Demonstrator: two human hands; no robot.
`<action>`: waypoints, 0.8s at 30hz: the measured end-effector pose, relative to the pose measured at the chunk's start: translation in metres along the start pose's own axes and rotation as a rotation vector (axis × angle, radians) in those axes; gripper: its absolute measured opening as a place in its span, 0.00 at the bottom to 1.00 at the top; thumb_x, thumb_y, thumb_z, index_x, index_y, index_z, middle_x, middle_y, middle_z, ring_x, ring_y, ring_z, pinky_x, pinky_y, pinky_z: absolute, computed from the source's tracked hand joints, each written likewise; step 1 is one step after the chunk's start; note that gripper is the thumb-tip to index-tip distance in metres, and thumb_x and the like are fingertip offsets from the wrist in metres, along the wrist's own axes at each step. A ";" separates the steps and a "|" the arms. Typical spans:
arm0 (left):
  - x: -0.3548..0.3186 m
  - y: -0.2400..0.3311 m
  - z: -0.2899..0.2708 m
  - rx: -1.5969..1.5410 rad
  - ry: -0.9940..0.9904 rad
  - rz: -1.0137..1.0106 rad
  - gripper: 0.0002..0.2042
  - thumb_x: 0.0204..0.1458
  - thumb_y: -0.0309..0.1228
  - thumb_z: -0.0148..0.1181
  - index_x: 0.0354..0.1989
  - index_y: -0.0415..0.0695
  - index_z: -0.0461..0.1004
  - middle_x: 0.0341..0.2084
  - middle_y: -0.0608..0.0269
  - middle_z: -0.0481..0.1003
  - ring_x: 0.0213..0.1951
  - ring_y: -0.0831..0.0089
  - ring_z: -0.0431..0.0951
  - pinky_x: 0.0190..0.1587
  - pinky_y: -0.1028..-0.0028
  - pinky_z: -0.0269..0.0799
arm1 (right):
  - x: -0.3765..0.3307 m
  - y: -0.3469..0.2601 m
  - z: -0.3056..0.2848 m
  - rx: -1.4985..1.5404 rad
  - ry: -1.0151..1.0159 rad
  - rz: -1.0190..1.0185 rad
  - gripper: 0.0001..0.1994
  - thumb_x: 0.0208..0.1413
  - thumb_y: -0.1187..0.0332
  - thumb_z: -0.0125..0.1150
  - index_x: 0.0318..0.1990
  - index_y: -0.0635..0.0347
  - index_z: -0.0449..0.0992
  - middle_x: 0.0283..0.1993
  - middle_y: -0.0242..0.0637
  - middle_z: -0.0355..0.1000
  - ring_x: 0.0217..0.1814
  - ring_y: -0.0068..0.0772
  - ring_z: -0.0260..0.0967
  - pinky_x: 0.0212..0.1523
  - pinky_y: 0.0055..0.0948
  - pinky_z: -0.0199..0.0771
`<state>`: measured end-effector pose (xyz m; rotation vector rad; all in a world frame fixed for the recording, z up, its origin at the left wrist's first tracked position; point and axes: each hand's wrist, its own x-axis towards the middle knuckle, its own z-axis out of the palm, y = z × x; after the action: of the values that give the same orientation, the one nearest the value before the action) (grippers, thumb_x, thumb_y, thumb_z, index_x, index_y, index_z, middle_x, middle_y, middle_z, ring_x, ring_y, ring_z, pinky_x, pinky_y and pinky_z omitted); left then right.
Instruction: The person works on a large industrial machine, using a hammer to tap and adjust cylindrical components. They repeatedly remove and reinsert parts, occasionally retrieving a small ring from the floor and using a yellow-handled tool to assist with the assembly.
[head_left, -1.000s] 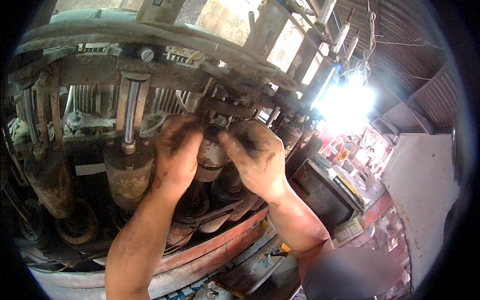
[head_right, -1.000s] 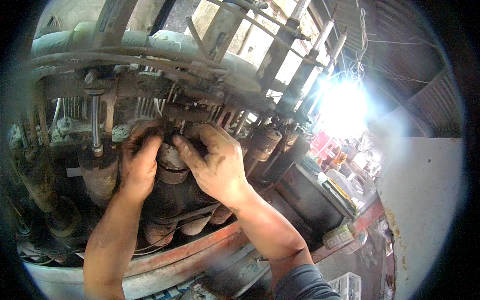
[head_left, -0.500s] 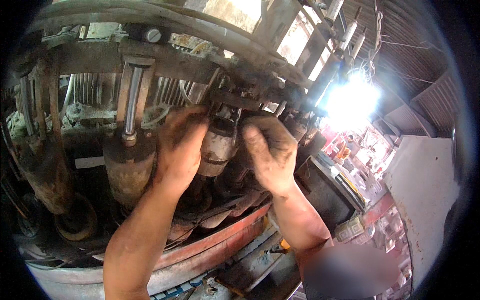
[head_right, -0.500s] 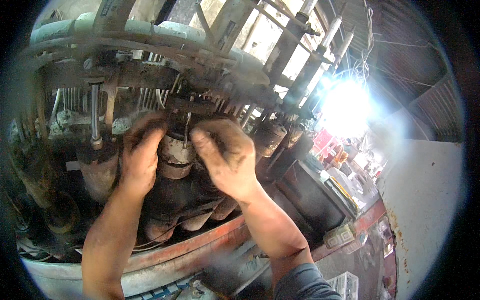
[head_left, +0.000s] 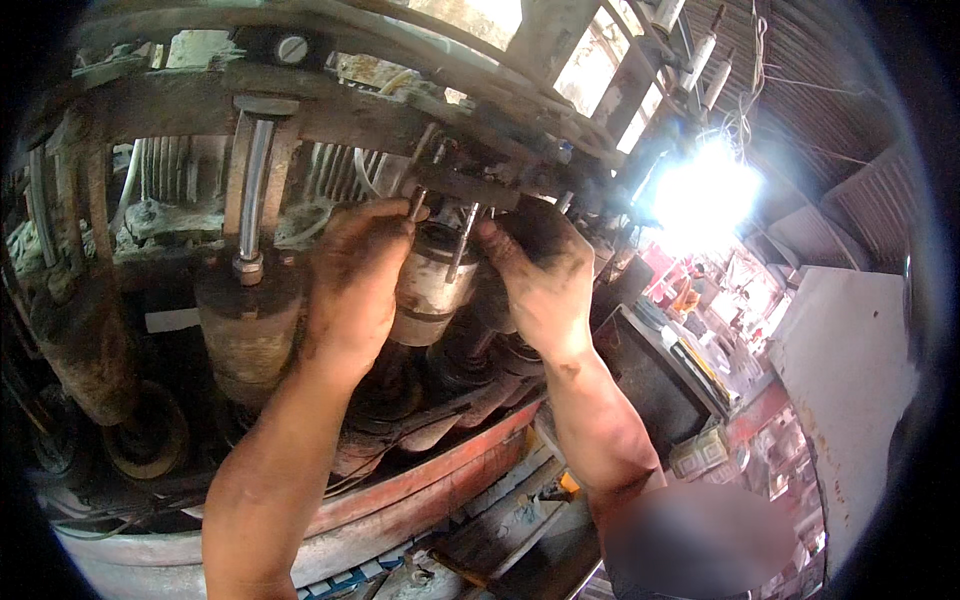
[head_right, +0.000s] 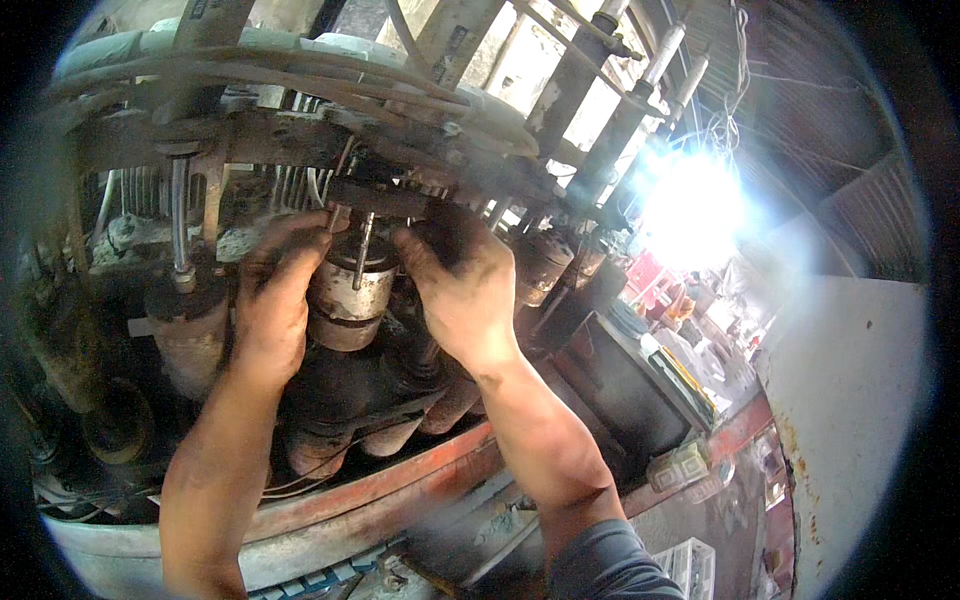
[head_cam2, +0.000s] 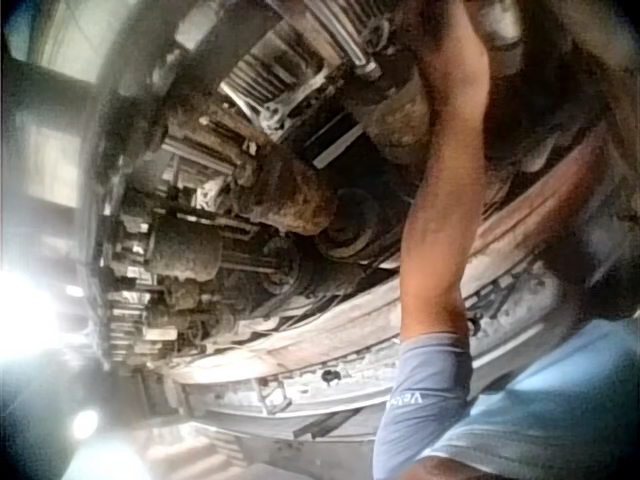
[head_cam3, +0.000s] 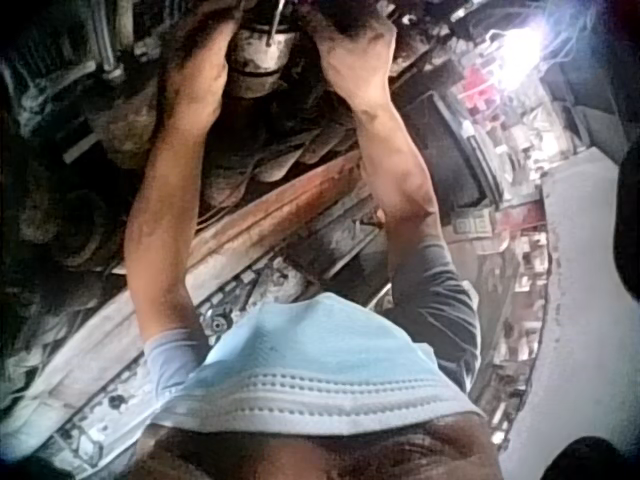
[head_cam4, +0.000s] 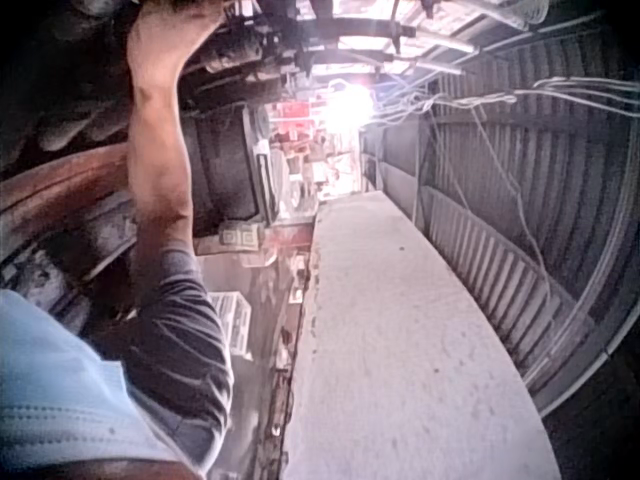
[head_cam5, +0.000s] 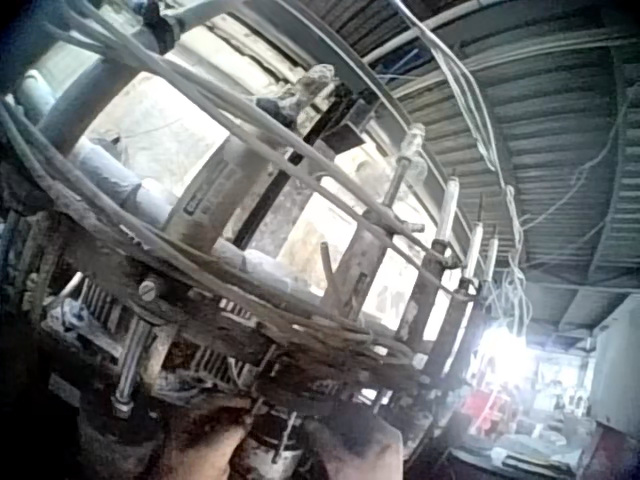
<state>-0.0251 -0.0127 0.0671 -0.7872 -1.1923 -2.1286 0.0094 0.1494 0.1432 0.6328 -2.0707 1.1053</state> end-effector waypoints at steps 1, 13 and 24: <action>0.000 -0.001 0.000 -0.004 0.003 0.001 0.11 0.62 0.27 0.57 0.49 0.37 0.79 0.46 0.56 0.79 0.52 0.67 0.77 0.58 0.67 0.69 | 0.001 -0.002 0.000 0.018 0.014 -0.031 0.15 0.59 0.73 0.66 0.53 0.68 0.77 0.47 0.43 0.81 0.49 0.32 0.76 0.55 0.31 0.74; 0.001 0.004 0.006 -0.140 0.073 -0.012 0.11 0.60 0.25 0.60 0.48 0.35 0.77 0.42 0.58 0.80 0.45 0.75 0.78 0.51 0.73 0.71 | 0.011 0.000 0.004 0.155 -0.027 -0.017 0.20 0.58 0.75 0.67 0.58 0.66 0.74 0.53 0.40 0.78 0.54 0.32 0.74 0.58 0.32 0.72; 0.003 0.002 0.000 -0.085 0.131 -0.037 0.09 0.59 0.24 0.57 0.45 0.33 0.78 0.39 0.57 0.81 0.43 0.70 0.79 0.46 0.69 0.73 | 0.015 0.012 0.006 -0.047 0.008 -0.229 0.16 0.59 0.78 0.60 0.55 0.67 0.75 0.47 0.44 0.80 0.47 0.33 0.78 0.47 0.32 0.78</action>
<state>-0.0259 -0.0141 0.0705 -0.6550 -1.0627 -2.2366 -0.0109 0.1488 0.1460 0.8176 -1.9552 0.9245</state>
